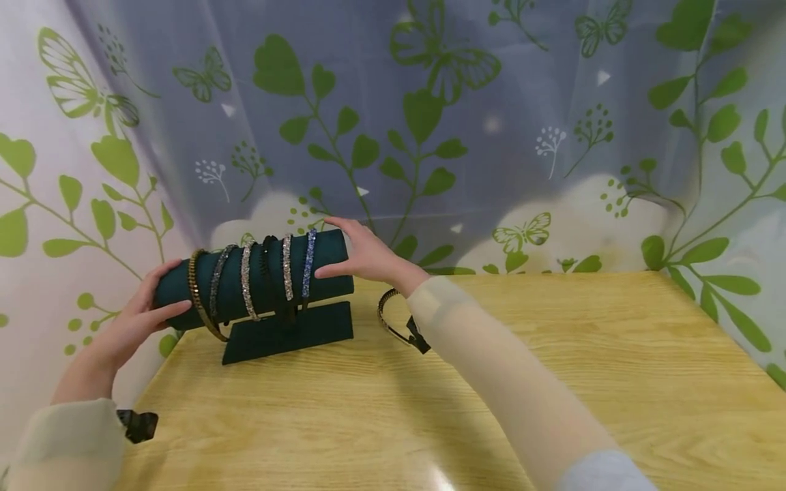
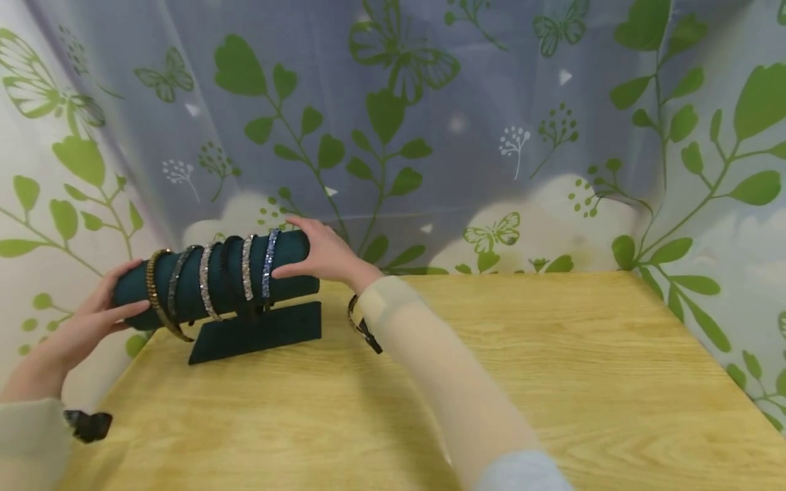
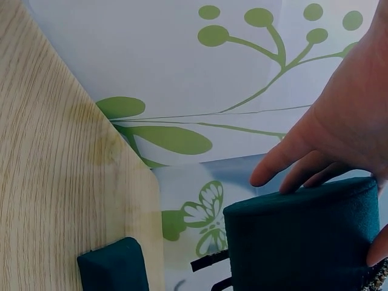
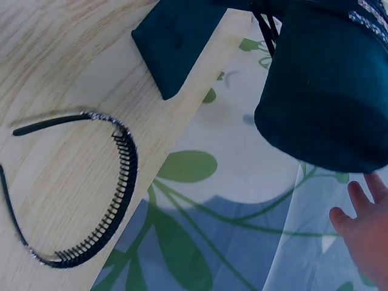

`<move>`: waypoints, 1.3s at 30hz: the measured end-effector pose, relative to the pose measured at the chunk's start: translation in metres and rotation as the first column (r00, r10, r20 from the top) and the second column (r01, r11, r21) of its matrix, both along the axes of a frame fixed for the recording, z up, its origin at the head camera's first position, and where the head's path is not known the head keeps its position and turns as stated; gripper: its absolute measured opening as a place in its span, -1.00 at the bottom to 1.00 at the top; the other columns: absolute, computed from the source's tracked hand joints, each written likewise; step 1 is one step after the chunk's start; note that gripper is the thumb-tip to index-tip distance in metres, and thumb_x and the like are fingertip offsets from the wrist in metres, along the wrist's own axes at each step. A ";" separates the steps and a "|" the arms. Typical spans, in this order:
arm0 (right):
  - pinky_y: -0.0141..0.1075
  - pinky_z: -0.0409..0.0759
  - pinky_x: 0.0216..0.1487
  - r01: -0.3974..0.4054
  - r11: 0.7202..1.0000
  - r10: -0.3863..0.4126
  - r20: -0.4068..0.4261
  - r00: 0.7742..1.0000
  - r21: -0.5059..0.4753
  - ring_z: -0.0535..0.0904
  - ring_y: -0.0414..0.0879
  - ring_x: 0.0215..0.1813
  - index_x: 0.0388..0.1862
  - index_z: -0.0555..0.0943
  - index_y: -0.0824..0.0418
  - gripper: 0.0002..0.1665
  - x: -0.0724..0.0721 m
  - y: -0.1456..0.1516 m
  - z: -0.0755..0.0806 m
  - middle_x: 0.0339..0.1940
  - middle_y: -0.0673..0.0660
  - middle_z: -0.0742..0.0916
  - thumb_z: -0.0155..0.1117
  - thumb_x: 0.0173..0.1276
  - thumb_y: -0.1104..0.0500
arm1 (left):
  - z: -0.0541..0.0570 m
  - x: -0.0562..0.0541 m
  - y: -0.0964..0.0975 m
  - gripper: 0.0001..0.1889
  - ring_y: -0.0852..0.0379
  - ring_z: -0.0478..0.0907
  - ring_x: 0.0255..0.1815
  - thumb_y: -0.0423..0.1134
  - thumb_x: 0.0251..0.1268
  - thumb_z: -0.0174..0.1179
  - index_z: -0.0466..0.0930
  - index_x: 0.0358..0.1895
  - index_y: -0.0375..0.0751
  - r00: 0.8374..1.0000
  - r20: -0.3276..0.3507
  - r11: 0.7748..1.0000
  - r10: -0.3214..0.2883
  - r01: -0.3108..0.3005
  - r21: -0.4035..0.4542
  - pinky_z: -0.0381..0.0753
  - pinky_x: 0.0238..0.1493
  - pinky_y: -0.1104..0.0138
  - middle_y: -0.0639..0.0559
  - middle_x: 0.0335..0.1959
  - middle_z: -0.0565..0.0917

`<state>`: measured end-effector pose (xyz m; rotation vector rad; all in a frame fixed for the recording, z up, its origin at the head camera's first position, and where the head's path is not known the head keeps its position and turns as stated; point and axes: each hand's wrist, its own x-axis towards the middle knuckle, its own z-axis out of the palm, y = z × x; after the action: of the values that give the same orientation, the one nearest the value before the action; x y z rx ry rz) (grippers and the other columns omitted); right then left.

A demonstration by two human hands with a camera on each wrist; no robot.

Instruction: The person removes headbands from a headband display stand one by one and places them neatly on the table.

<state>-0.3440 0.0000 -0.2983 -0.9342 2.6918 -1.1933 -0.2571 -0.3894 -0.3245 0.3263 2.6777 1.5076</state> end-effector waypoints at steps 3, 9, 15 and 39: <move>0.06 0.12 0.39 -0.010 0.997 0.014 -0.048 0.999 0.074 -0.03 0.04 0.54 0.58 0.05 -0.07 0.19 0.001 -0.010 -0.001 0.56 0.03 0.13 0.48 0.09 -0.25 | -0.002 0.004 0.000 -0.22 -0.22 0.11 0.22 -0.18 0.53 0.00 -0.30 0.50 0.55 1.000 0.006 1.000 0.007 -0.007 0.008 0.41 -0.12 0.38 -0.45 0.39 -0.12; 0.02 0.01 0.43 0.061 0.971 -0.010 -0.214 0.977 0.231 0.04 0.03 0.52 0.56 0.12 -0.02 0.20 -0.001 -0.022 -0.002 0.53 0.04 0.20 0.44 0.04 -0.37 | -0.002 0.004 0.002 -0.22 -0.22 0.11 0.23 -0.16 0.53 0.01 -0.28 0.50 0.56 1.000 0.011 1.000 0.024 -0.024 0.016 0.39 -0.04 0.24 -0.42 0.41 -0.13; 0.00 -0.02 0.44 0.096 0.945 -0.022 -0.233 0.972 0.313 0.05 0.02 0.51 0.57 0.10 -0.04 0.27 -0.003 -0.029 -0.003 0.52 0.04 0.20 0.39 -0.02 -0.48 | -0.006 0.004 0.001 -0.21 -0.16 0.13 0.21 -0.22 0.52 0.02 -0.27 0.52 0.48 1.000 0.022 0.999 0.010 -0.011 0.051 0.42 -0.09 0.36 -0.43 0.41 -0.13; 0.02 -0.26 0.46 0.082 0.965 -0.033 -0.194 0.980 0.250 0.08 -0.02 0.50 0.50 0.16 0.06 0.23 -0.001 -0.029 0.006 0.47 -0.01 0.28 0.48 -0.04 -0.38 | 0.003 0.002 0.002 -0.21 -0.28 0.07 0.27 -0.22 0.51 0.03 -0.27 0.52 0.49 1.000 0.006 0.999 0.016 -0.016 0.044 0.39 -0.02 0.24 -0.40 0.43 -0.14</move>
<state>-0.3453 -0.0290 -0.2920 -0.9786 2.9463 -0.7690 -0.2548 -0.3869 -0.3213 0.3027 2.6521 1.5721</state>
